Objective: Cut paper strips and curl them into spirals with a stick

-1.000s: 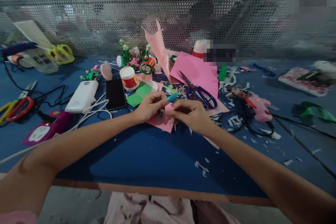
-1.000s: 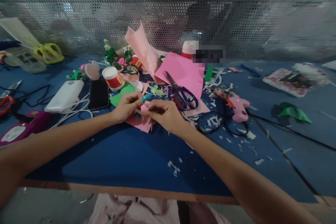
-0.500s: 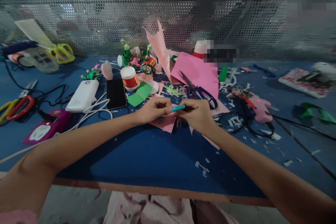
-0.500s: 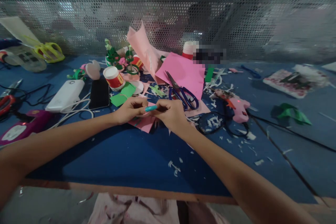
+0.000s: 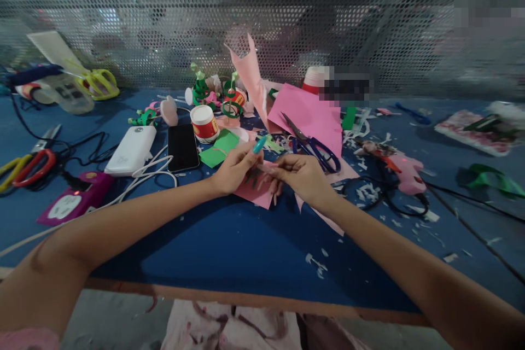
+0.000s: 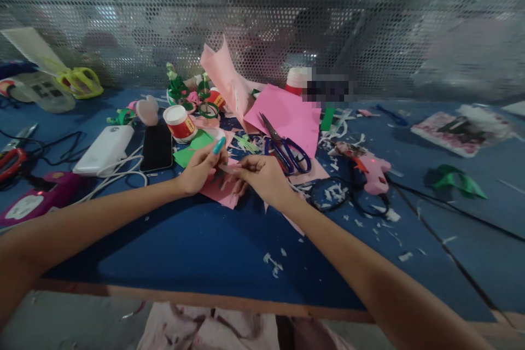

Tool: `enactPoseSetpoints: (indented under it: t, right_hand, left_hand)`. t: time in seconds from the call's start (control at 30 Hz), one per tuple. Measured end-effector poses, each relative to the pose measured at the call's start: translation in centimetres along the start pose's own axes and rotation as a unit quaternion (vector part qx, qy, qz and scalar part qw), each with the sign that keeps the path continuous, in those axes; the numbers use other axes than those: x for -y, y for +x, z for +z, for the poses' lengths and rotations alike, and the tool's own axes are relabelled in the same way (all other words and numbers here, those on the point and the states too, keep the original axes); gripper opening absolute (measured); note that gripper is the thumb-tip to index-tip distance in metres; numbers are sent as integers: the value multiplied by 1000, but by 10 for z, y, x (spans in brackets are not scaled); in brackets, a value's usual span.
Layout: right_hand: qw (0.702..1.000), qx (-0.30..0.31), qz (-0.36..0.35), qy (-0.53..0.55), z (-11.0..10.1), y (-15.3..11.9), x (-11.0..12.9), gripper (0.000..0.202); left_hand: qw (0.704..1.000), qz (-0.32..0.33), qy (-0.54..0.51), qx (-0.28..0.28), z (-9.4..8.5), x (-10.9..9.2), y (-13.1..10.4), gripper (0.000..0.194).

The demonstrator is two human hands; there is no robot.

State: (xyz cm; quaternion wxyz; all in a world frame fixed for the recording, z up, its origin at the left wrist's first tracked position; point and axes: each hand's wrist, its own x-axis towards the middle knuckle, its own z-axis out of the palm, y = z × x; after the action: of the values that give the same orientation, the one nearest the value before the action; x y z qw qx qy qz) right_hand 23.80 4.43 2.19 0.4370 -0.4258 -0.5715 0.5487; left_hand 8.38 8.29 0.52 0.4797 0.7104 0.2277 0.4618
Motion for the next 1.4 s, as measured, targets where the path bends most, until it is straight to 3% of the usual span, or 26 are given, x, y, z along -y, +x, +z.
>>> enactPoseSetpoints:
  t: [0.07, 0.17, 0.27, 0.37, 0.53, 0.8, 1.0, 1.2, 1.4]
  right_hand:
    - [1000, 0, 9, -2, -1, 0, 3, 31]
    - [1000, 4, 8, -15, -4, 0, 5, 31]
    - [999, 15, -10, -45, -8, 1, 2, 30]
    - [997, 33, -21, -70, -12, 2, -1, 28]
    - [996, 49, -15, -72, -14, 4, -3, 31]
    - [988, 4, -57, -146, -9, 2, -4, 34]
    - [988, 25, -59, -141, -9, 3, -9, 35]
    - [987, 27, -65, -146, -9, 2, -10, 38]
    - [985, -19, -77, -155, -3, 2, -6, 38]
  left_hand:
    - [996, 70, 51, 1, -6, 0, 1, 40]
    - [975, 157, 139, 72, -13, -1, 4, 52]
    - [961, 180, 160, 135, -14, 0, 6, 47]
    - [959, 189, 134, 162, -12, 2, 8, 41]
    - [974, 155, 84, 142, -9, 2, 7, 32]
    - [991, 89, 57, 82, -6, 1, 4, 24]
    - [992, 83, 46, 78, -5, -3, 4, 27]
    - [998, 25, 12, 63, -3, -5, 2, 24]
    - [999, -20, -20, 23, 0, 0, 2, 21]
